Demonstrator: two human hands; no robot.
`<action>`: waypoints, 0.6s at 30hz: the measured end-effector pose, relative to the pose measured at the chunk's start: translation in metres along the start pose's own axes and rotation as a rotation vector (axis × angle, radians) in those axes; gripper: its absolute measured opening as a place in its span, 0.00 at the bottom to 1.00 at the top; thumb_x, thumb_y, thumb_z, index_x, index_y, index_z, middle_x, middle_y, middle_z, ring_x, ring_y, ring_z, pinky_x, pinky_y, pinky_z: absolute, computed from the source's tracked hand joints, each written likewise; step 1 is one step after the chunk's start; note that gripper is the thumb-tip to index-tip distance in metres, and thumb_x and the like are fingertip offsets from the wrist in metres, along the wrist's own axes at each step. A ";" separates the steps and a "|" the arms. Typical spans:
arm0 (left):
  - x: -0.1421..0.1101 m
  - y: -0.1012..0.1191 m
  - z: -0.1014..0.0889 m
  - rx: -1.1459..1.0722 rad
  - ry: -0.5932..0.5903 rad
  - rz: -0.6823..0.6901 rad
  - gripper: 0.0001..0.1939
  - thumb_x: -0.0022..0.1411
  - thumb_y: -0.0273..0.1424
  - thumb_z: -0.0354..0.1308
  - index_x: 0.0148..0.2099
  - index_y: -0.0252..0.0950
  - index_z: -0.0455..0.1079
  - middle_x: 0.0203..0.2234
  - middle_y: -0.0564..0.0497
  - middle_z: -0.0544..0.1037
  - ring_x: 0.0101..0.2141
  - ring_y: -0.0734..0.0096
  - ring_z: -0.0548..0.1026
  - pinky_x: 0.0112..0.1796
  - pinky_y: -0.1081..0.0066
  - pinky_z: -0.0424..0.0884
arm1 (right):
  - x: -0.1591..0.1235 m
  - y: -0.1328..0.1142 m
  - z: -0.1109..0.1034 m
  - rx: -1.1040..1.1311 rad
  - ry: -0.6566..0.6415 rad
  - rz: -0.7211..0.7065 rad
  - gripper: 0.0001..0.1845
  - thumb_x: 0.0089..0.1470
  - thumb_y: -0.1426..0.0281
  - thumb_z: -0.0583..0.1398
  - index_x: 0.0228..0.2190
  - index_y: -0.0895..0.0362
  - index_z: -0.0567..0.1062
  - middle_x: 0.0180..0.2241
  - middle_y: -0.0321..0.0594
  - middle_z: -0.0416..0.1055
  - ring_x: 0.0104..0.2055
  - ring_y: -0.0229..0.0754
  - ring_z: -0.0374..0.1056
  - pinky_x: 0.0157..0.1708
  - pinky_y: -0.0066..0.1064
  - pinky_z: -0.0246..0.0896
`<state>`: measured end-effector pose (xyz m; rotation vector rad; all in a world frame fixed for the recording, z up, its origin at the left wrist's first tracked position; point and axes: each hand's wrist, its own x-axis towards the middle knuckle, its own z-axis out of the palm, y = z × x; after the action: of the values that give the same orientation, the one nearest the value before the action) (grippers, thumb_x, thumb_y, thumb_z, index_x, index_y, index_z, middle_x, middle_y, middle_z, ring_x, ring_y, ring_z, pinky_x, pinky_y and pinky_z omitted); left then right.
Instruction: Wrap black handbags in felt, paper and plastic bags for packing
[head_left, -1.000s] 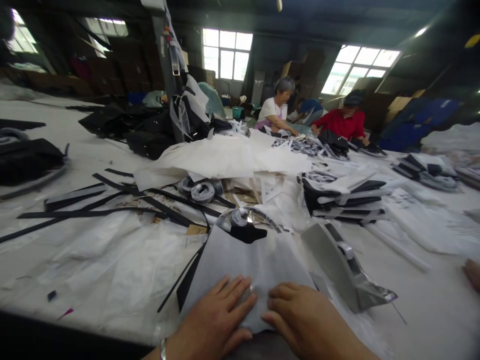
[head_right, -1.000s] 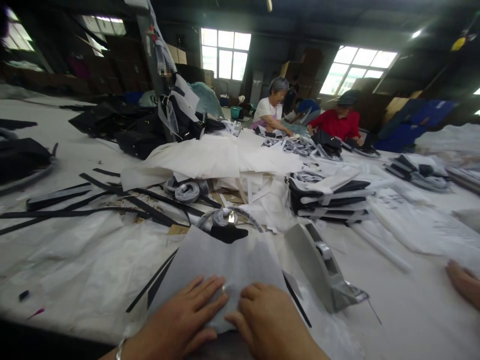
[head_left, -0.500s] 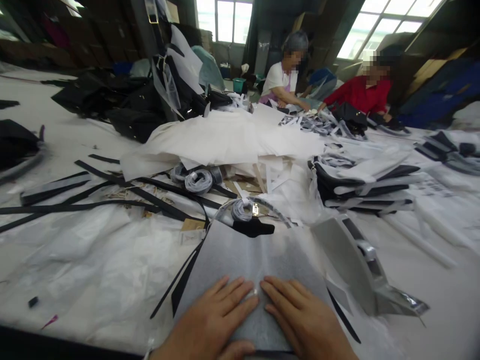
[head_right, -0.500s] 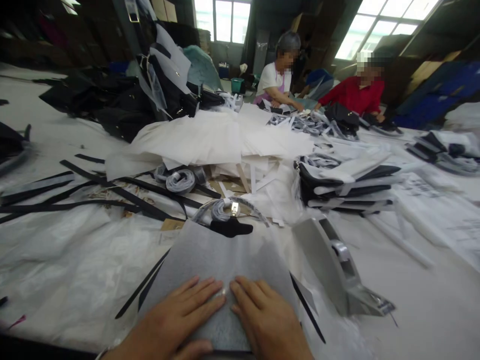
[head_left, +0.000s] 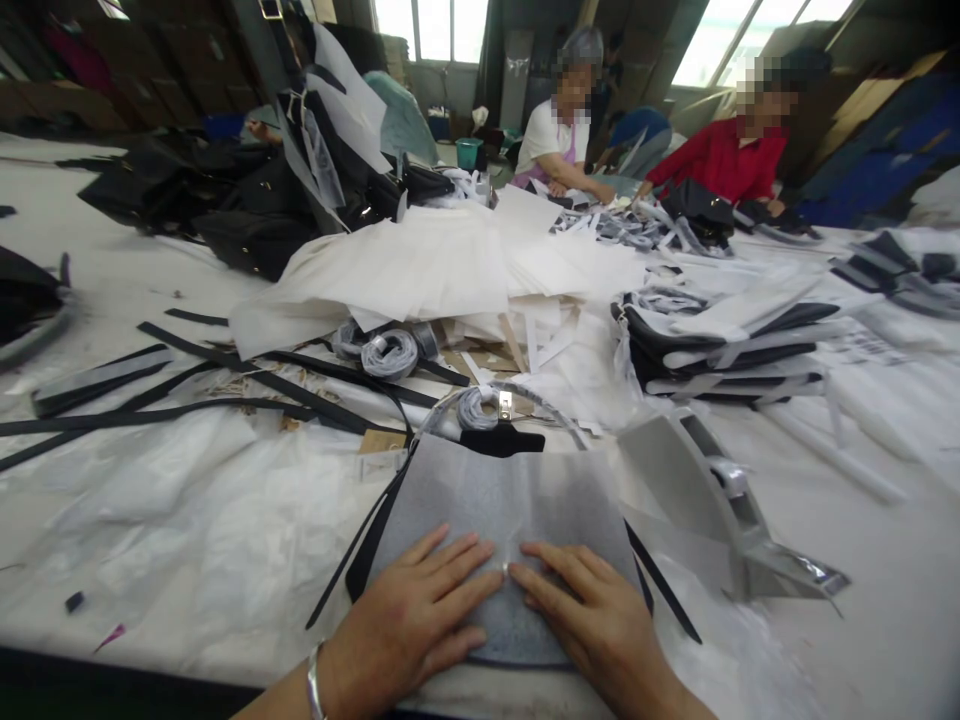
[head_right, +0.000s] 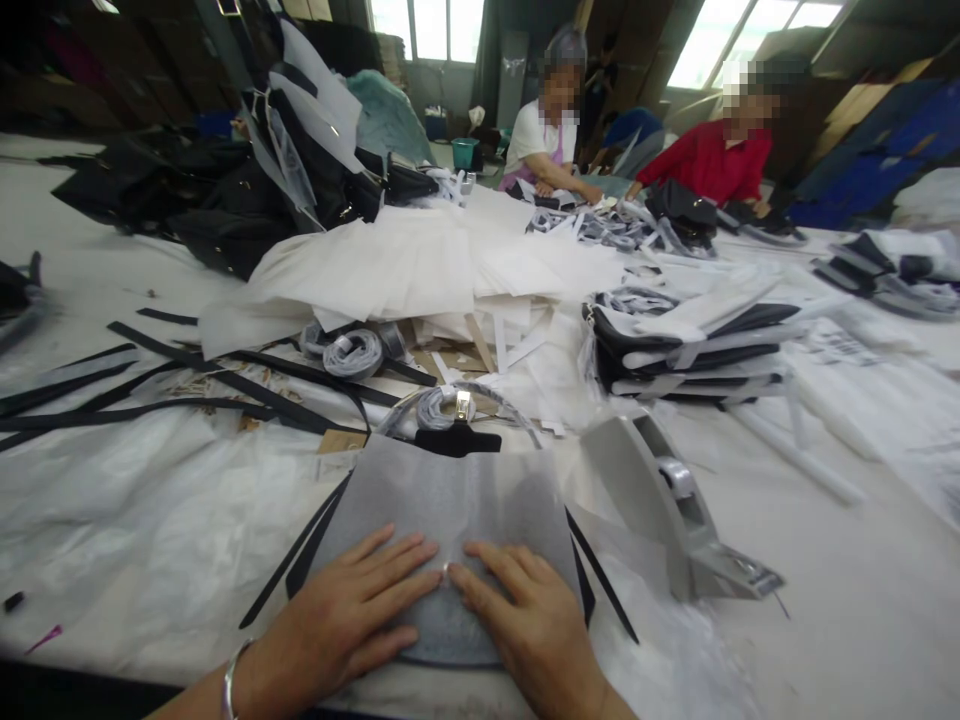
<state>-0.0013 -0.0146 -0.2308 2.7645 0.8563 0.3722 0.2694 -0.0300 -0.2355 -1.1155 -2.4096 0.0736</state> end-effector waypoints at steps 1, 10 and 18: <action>-0.001 0.001 0.000 0.000 0.014 -0.005 0.25 0.70 0.35 0.54 0.67 0.40 0.58 0.63 0.49 0.67 0.62 0.63 0.65 0.62 0.54 0.62 | -0.001 0.000 0.000 -0.008 0.000 -0.016 0.17 0.65 0.73 0.57 0.52 0.49 0.75 0.48 0.43 0.76 0.41 0.43 0.72 0.39 0.35 0.68; 0.003 0.004 -0.004 -0.004 -0.049 -0.063 0.26 0.70 0.35 0.54 0.68 0.42 0.56 0.64 0.49 0.64 0.62 0.62 0.66 0.60 0.51 0.65 | 0.000 -0.002 0.001 -0.040 -0.037 0.006 0.17 0.68 0.71 0.52 0.52 0.50 0.75 0.49 0.40 0.77 0.43 0.45 0.71 0.40 0.36 0.65; 0.005 0.006 -0.007 -0.016 -0.034 -0.066 0.27 0.69 0.34 0.55 0.67 0.43 0.58 0.64 0.49 0.66 0.61 0.61 0.68 0.59 0.52 0.67 | 0.002 -0.002 0.000 -0.066 -0.011 -0.053 0.18 0.69 0.70 0.49 0.51 0.52 0.76 0.48 0.40 0.77 0.42 0.44 0.71 0.39 0.37 0.65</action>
<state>0.0033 -0.0153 -0.2215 2.7123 0.9292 0.3184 0.2670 -0.0297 -0.2343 -1.0817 -2.4659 -0.0173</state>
